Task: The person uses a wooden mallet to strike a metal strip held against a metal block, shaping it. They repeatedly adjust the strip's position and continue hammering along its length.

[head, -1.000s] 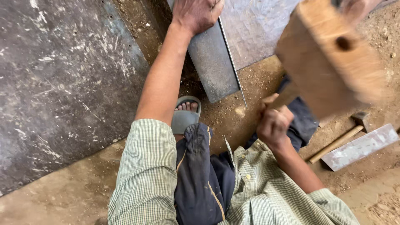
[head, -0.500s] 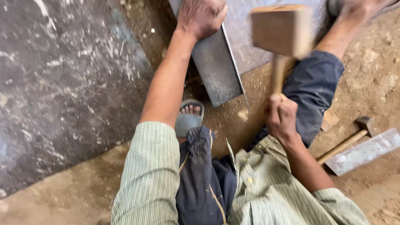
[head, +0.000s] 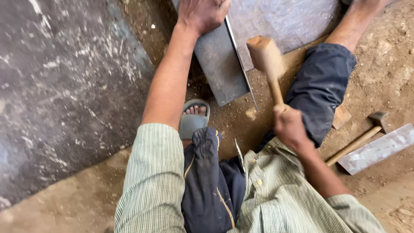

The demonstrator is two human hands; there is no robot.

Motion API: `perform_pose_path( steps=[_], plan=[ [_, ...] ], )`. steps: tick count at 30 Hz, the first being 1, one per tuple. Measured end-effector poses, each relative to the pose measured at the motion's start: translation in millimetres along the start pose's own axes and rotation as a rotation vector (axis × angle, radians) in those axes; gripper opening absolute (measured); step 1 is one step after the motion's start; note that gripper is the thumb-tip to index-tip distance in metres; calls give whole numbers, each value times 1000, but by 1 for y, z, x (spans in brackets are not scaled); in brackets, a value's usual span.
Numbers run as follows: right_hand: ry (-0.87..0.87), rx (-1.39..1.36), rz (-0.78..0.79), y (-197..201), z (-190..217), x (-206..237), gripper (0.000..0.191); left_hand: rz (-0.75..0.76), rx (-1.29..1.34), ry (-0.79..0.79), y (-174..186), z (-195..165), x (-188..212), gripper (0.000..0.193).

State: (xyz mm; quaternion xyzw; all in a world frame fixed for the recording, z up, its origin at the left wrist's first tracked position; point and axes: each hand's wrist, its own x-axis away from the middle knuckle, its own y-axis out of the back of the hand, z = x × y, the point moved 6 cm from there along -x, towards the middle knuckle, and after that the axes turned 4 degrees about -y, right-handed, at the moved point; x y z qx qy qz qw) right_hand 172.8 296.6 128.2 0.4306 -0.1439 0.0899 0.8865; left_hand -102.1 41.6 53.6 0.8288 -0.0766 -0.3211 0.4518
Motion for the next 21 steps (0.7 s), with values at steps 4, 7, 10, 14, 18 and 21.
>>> perform_pose_path(
  steps=[4,7,10,14,18,21],
  plan=[
    [-89,138,120,-8,-48,-11,47,93,1,18,2,1,-5,32],
    [112,207,145,-15,-56,-8,49,138,33,50,11,-5,-3,23],
    [95,239,147,-15,-62,-6,53,27,-159,-176,27,-41,4,23],
    [13,3,150,-11,-53,-15,51,225,-117,-195,18,-74,25,36],
    [-308,-199,24,2,-42,-36,47,214,-155,-135,17,-75,31,48],
    [-84,-537,-95,22,0,-67,41,195,-205,-184,22,-72,28,53]
  ],
)
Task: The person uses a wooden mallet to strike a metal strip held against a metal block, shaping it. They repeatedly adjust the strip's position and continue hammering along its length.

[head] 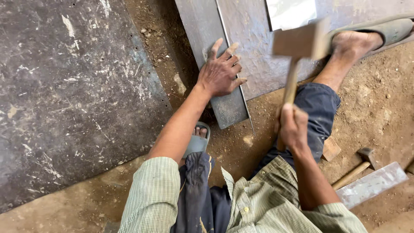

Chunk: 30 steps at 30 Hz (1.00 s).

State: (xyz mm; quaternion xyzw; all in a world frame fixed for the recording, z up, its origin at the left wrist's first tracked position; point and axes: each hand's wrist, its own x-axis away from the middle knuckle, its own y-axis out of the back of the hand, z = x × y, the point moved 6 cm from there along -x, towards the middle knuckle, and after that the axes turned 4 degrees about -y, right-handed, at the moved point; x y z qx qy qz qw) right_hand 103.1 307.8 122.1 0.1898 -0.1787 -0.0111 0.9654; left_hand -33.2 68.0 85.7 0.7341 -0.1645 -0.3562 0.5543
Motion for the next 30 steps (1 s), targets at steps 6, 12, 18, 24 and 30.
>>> perform_pose_path(
  steps=[6,12,18,24,30],
  plan=[
    [454,109,86,-61,68,-63,38,28,97,19,10,2,-2,66],
    [88,-328,109,-58,49,-84,29,34,130,69,12,4,0,66],
    [439,452,44,-71,83,-86,48,11,147,56,12,5,-1,71],
    [601,318,-27,-76,111,-74,53,-29,146,82,16,6,-1,69],
    [291,111,-2,-72,106,-86,51,26,169,73,13,6,-1,67]
  ],
)
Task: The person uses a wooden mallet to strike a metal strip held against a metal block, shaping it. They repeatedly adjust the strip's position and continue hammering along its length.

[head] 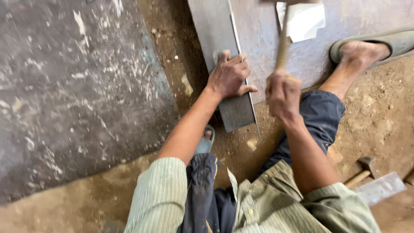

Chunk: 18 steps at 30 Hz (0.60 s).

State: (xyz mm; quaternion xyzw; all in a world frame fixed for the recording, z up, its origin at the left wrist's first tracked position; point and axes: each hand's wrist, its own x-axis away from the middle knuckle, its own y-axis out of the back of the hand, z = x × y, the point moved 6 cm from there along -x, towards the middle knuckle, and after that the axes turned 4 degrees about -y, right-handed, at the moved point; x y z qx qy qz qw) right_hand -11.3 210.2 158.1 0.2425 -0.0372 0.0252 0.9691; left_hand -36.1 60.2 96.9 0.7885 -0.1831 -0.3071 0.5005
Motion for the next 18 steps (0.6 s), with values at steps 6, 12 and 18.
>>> perform_pose_path(
  steps=[6,12,18],
  plan=[
    [38,367,93,-11,-4,-4,50,-79,-38,-13,2,-1,-2,66],
    [356,224,19,-5,7,-4,56,-28,-2,4,-3,0,2,68],
    [32,69,39,-1,-10,3,50,1,-68,-24,-8,2,-2,67]
  ],
)
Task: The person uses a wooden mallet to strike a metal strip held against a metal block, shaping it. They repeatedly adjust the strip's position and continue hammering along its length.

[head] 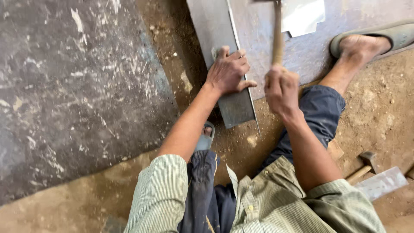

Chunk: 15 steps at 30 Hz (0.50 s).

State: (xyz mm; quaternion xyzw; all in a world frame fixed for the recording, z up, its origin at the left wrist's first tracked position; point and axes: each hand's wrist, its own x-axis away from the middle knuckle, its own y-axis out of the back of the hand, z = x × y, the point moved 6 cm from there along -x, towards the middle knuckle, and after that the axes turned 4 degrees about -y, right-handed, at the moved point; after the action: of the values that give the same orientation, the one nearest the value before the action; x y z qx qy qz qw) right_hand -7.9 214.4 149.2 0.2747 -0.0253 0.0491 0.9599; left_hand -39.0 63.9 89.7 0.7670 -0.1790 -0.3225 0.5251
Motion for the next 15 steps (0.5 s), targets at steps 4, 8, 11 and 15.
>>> perform_pose_path(
  steps=[4,8,11,15],
  plan=[
    [255,367,104,-9,2,11,49,-24,46,-16,-6,-4,3,68],
    [-95,245,96,-1,-30,12,55,-32,31,0,-12,0,6,67],
    [65,353,129,1,-31,11,52,-42,33,6,-8,1,4,65],
    [-117,414,242,-4,-61,4,55,79,90,9,-2,-28,11,49]
  ],
)
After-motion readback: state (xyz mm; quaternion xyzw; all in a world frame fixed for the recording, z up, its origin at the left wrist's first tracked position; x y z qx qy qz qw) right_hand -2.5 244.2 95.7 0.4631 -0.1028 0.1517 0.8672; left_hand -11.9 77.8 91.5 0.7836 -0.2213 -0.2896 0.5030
